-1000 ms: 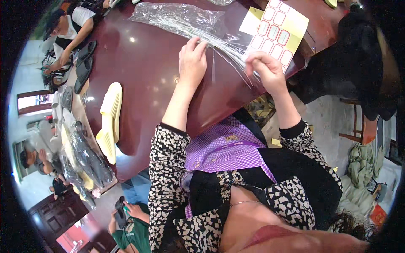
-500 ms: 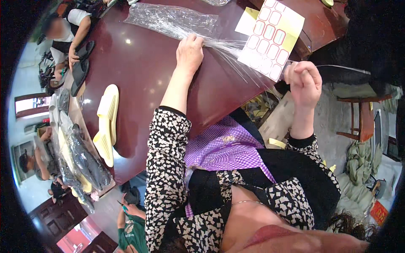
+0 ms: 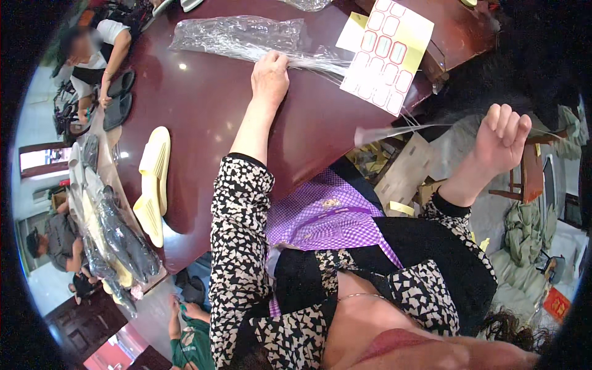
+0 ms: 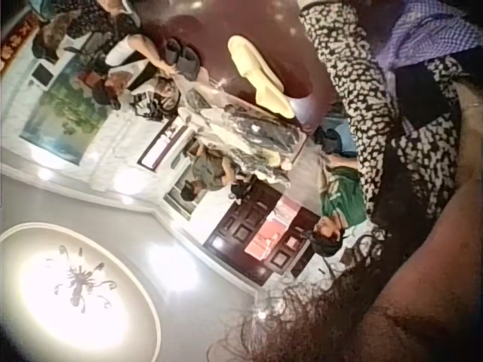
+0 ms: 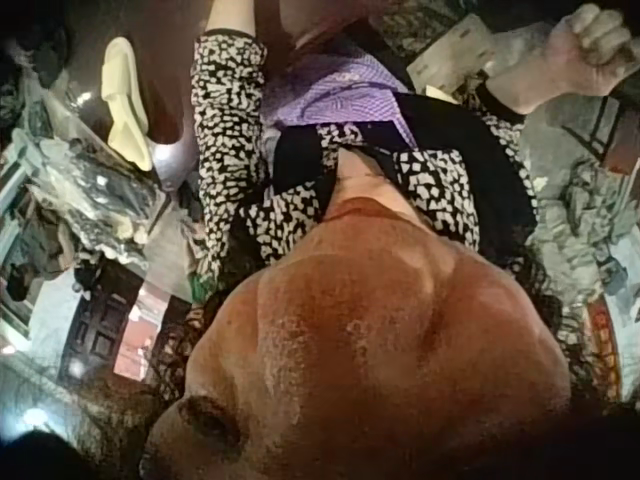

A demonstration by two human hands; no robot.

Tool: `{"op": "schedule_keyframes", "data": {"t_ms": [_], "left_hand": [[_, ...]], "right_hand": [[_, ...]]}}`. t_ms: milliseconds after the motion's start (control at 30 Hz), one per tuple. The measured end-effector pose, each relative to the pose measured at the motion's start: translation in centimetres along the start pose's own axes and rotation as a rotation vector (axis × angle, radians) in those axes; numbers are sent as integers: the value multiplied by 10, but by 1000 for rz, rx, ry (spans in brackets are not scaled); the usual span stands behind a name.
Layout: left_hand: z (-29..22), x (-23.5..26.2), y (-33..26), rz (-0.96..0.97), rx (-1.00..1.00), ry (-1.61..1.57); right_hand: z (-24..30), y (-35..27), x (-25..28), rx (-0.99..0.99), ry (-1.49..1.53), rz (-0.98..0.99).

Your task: The person pairs slides by threading plastic tag fasteners through each pair and fastening them together by hand.

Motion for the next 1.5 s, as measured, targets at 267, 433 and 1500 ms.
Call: {"op": "schedule_keyframes", "data": {"t_ms": [267, 433, 1500], "left_hand": [[6, -5, 6, -4, 80, -205], [1, 20, 11, -185, 211, -267], [122, 374, -206, 416, 806, 587]], "right_hand": [[-36, -7, -1, -57, -61, -3], [-96, -27, 16, -219, -174, -64], [-264, -128, -179, -622, -312, 450]]}}
Point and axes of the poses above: each hand's wrist, its own y-axis towards the middle knuckle, its own x-axis out of the back of the hand, z = x × y, the point moved 5 cm from there along y, towards the middle knuckle, and after that the axes turned 9 degrees about -z, right-handed, at the moved point
